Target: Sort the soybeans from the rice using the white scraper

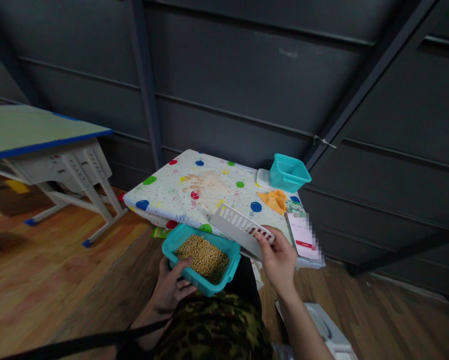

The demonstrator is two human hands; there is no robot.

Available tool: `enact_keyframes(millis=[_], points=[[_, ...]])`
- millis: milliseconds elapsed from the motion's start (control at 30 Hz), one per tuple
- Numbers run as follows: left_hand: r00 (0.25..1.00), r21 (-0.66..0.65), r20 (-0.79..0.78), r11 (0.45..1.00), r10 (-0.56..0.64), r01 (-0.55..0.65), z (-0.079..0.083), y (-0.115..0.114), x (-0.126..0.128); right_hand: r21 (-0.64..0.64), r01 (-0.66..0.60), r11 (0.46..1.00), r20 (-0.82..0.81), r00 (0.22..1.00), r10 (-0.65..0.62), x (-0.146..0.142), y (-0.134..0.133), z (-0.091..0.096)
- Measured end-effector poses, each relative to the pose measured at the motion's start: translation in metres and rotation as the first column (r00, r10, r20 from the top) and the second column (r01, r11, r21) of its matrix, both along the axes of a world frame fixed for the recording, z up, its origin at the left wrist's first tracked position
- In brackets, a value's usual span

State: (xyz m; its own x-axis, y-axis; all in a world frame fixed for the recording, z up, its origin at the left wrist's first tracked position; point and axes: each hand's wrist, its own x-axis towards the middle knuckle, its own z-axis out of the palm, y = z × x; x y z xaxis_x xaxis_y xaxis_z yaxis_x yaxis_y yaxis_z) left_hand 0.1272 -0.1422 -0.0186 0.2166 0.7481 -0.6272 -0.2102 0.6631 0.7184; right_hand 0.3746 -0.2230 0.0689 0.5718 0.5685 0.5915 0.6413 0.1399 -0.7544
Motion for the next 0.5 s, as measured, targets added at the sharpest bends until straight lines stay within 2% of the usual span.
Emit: enact_keyframes(millis=[167,500], points=[[1.0,0.009,-0.006,1.0,0.013,-0.013,0.001,0.0,0.0,0.024,0.09,0.996,0.035,0.995,-0.091,0.007,0.008,-0.001],[1.0,-0.032,0.012,0.999,0.003,-0.003,-0.003,0.004,-0.003,0.013,0.018,1.0,0.036,0.999,-0.018,-0.003,0.022,0.0]])
